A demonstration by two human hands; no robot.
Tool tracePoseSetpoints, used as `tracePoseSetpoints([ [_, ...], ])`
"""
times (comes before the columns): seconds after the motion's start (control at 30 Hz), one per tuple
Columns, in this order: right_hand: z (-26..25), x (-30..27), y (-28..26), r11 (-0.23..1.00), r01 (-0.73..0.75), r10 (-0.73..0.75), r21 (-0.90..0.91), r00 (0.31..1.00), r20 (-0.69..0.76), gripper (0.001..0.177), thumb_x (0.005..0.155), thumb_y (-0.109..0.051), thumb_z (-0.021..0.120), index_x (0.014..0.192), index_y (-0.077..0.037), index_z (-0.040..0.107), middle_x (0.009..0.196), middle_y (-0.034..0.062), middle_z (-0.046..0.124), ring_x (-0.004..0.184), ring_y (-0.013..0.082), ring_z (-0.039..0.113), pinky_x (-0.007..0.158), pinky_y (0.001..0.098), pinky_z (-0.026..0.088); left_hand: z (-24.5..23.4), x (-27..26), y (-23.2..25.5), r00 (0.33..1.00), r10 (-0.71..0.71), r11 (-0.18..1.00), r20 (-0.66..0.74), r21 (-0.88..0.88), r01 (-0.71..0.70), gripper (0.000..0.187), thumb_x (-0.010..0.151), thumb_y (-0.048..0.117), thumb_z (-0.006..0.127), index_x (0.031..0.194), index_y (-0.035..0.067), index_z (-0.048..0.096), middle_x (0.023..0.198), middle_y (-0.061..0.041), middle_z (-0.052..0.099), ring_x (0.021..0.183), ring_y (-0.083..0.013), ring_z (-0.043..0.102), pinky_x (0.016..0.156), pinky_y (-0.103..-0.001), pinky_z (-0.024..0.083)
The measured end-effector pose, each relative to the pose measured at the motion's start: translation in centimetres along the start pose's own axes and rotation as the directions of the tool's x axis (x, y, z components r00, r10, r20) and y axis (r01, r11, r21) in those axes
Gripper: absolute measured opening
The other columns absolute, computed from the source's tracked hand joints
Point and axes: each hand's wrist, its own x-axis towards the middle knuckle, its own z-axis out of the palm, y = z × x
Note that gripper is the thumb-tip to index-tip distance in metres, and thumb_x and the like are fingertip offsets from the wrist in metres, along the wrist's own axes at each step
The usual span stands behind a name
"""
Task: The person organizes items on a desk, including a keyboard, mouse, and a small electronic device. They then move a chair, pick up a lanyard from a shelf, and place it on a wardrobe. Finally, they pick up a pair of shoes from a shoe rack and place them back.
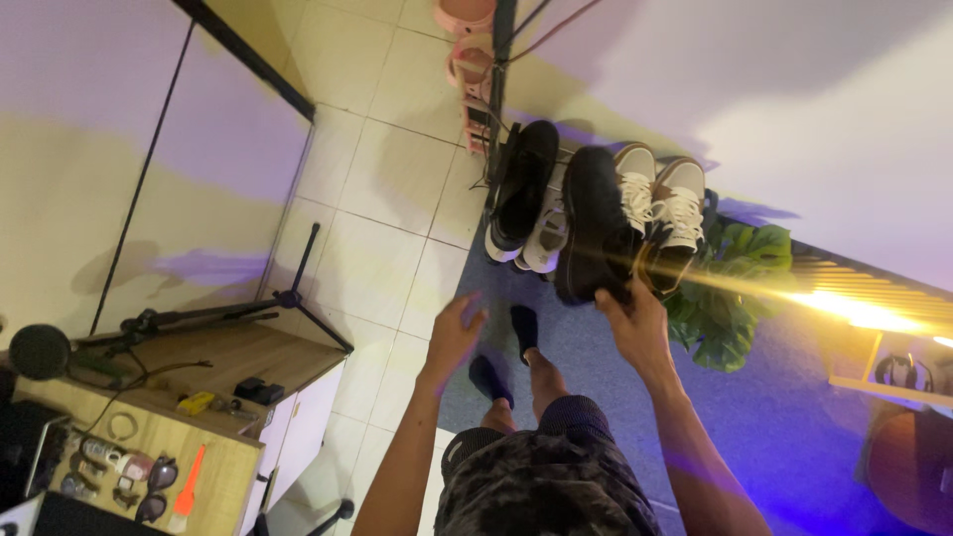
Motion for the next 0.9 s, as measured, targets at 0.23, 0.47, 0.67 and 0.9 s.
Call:
tracePoseSetpoints([
  [0.23, -3.8, -9.2, 3.8, 0.969, -0.184, 0.209, -0.168, 0.967, 0.147, 0.029, 0.088, -0.026, 0.078, 0.095, 0.001, 0.069, 0.063, 0.0097, 0.059, 0.060, 0.0133, 0.048, 0.053, 0.0360, 0.042, 4.3, 8.8, 0.1, 0.986, 0.168, 0.971, 0.012, 0.172, -0.168, 0.063, 0.085, 0.016, 0.076, 0.142, 0.011, 0.052, 0.143, -0.025, 0.052, 0.123, -0.0466, 0.060, 0.098, -0.049, 0.053],
  [0.47, -3.0, -15.0, 6.6, 0.949, -0.276, 0.308, -0.152, 0.914, 0.263, 0.028, 0.084, -0.028, 0.078, 0.097, -0.003, 0.072, 0.065, 0.0081, 0.067, 0.059, 0.0135, 0.056, 0.055, 0.0363, 0.048, 8.1, 13.7, -1.4, 0.989, 0.094, 0.913, 0.111, 0.388, -0.130, 0.070, 0.080, 0.017, 0.078, 0.143, 0.019, 0.046, 0.138, -0.032, 0.047, 0.102, -0.0549, 0.064, 0.082, -0.055, 0.057],
  [0.67, -1.4, -17.0, 6.3, 0.903, -0.370, 0.421, -0.219, 0.866, 0.269, 0.035, 0.084, -0.032, 0.077, 0.098, -0.001, 0.070, 0.069, 0.0146, 0.071, 0.063, 0.0199, 0.063, 0.060, 0.0404, 0.051, 9.5, 15.4, -3.1, 0.999, 0.005, 0.881, 0.049, 0.472, -0.028, 0.035, 0.091, 0.017, 0.073, 0.122, 0.011, 0.058, 0.119, -0.026, 0.060, 0.098, -0.0500, 0.068, 0.083, -0.056, 0.057],
  [0.9, 0.1, -17.8, 6.3, 0.894, -0.378, 0.440, -0.241, 0.843, 0.309, 0.039, 0.083, -0.033, 0.075, 0.106, -0.001, 0.069, 0.079, 0.0166, 0.076, 0.072, 0.0233, 0.073, 0.069, 0.0415, 0.055, 8.5, 15.3, -2.1, 0.990, 0.127, 0.874, 0.055, 0.466, -0.138, 0.026, 0.091, 0.014, 0.070, 0.113, 0.003, 0.061, 0.116, -0.028, 0.061, 0.097, -0.0484, 0.068, 0.082, -0.053, 0.057],
])
